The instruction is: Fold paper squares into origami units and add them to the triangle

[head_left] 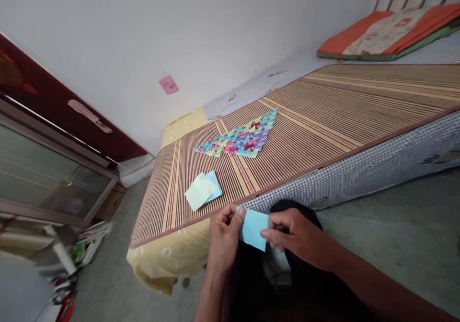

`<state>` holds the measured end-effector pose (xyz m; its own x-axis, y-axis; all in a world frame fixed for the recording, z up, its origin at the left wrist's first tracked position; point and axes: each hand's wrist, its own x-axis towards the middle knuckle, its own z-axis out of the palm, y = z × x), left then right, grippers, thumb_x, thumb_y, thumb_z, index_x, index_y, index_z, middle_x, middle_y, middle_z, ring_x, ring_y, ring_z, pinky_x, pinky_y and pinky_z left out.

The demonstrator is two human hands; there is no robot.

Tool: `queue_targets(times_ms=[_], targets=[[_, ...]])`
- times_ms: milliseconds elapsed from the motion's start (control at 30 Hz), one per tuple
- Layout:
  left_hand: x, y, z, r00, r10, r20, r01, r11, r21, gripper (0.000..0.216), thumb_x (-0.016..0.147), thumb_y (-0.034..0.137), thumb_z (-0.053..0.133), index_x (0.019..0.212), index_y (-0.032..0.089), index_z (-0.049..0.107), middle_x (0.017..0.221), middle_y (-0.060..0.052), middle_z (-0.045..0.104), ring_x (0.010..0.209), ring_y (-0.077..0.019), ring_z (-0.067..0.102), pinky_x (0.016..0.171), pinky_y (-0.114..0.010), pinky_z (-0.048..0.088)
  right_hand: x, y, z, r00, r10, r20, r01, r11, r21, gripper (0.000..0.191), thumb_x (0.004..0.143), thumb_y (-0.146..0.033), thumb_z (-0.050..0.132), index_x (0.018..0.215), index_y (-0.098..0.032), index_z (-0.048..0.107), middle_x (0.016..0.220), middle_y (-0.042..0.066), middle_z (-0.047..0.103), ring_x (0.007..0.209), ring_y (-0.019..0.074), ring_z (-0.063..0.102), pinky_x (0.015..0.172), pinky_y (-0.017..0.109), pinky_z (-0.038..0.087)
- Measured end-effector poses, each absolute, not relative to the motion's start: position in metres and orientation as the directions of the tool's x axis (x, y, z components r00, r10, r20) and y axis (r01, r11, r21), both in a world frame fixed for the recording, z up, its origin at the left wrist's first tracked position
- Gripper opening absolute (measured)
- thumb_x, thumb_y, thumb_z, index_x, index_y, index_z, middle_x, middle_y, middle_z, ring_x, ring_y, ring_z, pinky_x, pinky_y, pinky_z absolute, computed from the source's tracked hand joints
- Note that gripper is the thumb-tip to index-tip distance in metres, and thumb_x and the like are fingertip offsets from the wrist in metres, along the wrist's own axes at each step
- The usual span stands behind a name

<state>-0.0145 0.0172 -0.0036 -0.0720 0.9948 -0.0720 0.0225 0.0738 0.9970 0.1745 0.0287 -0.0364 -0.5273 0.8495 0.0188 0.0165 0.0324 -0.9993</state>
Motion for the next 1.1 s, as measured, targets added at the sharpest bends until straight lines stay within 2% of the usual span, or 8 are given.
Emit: queue_targets(times_ms=[233, 433, 633, 800, 867, 967, 1033, 1100], targets=[[-0.01, 0.022, -0.004, -0.043, 0.994, -0.102, -0.025, 0.101, 0.995, 0.04, 0.08, 0.049, 0.078, 0.068, 0.016, 0.058, 0.058, 0.005, 0.051, 0.051, -0.0081, 0.04, 0.049, -0.02, 0.034, 0.164, 0.031, -0.051, -0.552, 0.834, 0.003, -0.124, -0.078, -0.989, 0.026, 0.083, -0.039, 0.071, 0.074, -0.015, 0.067, 0.062, -0.001, 0.06, 0.054, 0.0113, 0.051, 0.053, 0.023, 0.039], [-0.013, 0.021, -0.003, -0.044, 0.991, -0.123, -0.025, 0.122, 0.992, 0.042, 0.079, 0.051, 0.078, 0.068, 0.017, 0.056, 0.057, 0.006, 0.049, 0.05, -0.0075, 0.038, 0.048, -0.02, 0.033, 0.161, 0.031, -0.05, -0.639, 0.769, -0.014, -0.099, -0.1, -0.99, 0.027, 0.083, -0.039, 0.071, 0.074, -0.014, 0.069, 0.064, 0.001, 0.064, 0.057, 0.0128, 0.054, 0.055, 0.024, 0.04], [-0.011, 0.021, -0.003, 0.066, 0.985, -0.16, -0.005, 0.161, 0.987, 0.041, 0.079, 0.049, 0.079, 0.065, 0.015, 0.06, 0.055, 0.004, 0.05, 0.05, -0.0068, 0.038, 0.05, -0.019, 0.032, 0.163, 0.041, -0.045, -0.446, 0.894, 0.03, -0.212, -0.073, -0.975, 0.032, 0.082, -0.044, 0.074, 0.072, -0.016, 0.059, 0.062, -0.004, 0.05, 0.057, 0.0103, 0.045, 0.055, 0.023, 0.035], [0.0, 0.013, -0.007, 0.046, 0.984, -0.172, -0.23, 0.178, 0.957, 0.038, 0.066, 0.035, 0.091, 0.093, 0.015, 0.073, 0.072, -0.002, 0.07, 0.061, -0.0116, 0.057, 0.06, -0.022, 0.045, 0.159, 0.039, -0.041, -0.333, 0.942, 0.049, -0.231, -0.031, -0.973, 0.031, 0.086, -0.044, 0.069, 0.075, -0.017, 0.059, 0.066, -0.003, 0.052, 0.061, 0.0115, 0.046, 0.055, 0.023, 0.038], [0.007, 0.006, -0.01, -0.015, 0.984, -0.178, -0.296, 0.165, 0.941, 0.041, 0.061, 0.027, 0.094, 0.094, 0.015, 0.074, 0.075, -0.001, 0.072, 0.064, -0.0118, 0.058, 0.063, -0.023, 0.046, 0.159, 0.037, -0.039, -0.276, 0.957, 0.092, -0.212, 0.033, -0.977, 0.029, 0.088, -0.041, 0.068, 0.074, -0.017, 0.059, 0.067, -0.003, 0.052, 0.062, 0.0122, 0.047, 0.056, 0.024, 0.04], [0.015, -0.003, -0.015, -0.084, 0.976, -0.199, -0.348, 0.159, 0.924, 0.035, 0.065, 0.026, 0.091, 0.095, 0.014, 0.078, 0.08, -0.004, 0.074, 0.071, -0.014, 0.061, 0.072, -0.026, 0.049, 0.158, 0.034, -0.035, -0.201, 0.965, 0.17, -0.146, 0.142, -0.979, 0.026, 0.09, -0.038, 0.065, 0.074, -0.018, 0.06, 0.066, -0.003, 0.052, 0.062, 0.0128, 0.047, 0.057, 0.024, 0.041], [0.017, -0.006, -0.018, -0.106, 0.975, -0.196, -0.325, 0.153, 0.933, 0.029, 0.07, 0.029, 0.088, 0.093, 0.012, 0.079, 0.082, -0.005, 0.075, 0.072, -0.0146, 0.06, 0.075, -0.027, 0.049, 0.157, 0.032, -0.033, -0.175, 0.962, 0.209, -0.098, 0.194, -0.976, 0.025, 0.09, -0.036, 0.063, 0.074, -0.018, 0.06, 0.065, -0.003, 0.052, 0.06, 0.0126, 0.047, 0.057, 0.024, 0.041], [0.015, -0.006, -0.018, -0.125, 0.974, -0.188, -0.263, 0.15, 0.953, 0.023, 0.074, 0.031, 0.086, 0.085, 0.012, 0.08, 0.074, -0.003, 0.071, 0.066, -0.0121, 0.055, 0.069, -0.025, 0.046, 0.156, 0.03, -0.032, -0.164, 0.956, 0.244, -0.054, 0.239, -0.97, 0.024, 0.091, -0.034, 0.062, 0.073, -0.018, 0.06, 0.064, -0.004, 0.052, 0.059, 0.0124, 0.047, 0.056, 0.024, 0.041]])
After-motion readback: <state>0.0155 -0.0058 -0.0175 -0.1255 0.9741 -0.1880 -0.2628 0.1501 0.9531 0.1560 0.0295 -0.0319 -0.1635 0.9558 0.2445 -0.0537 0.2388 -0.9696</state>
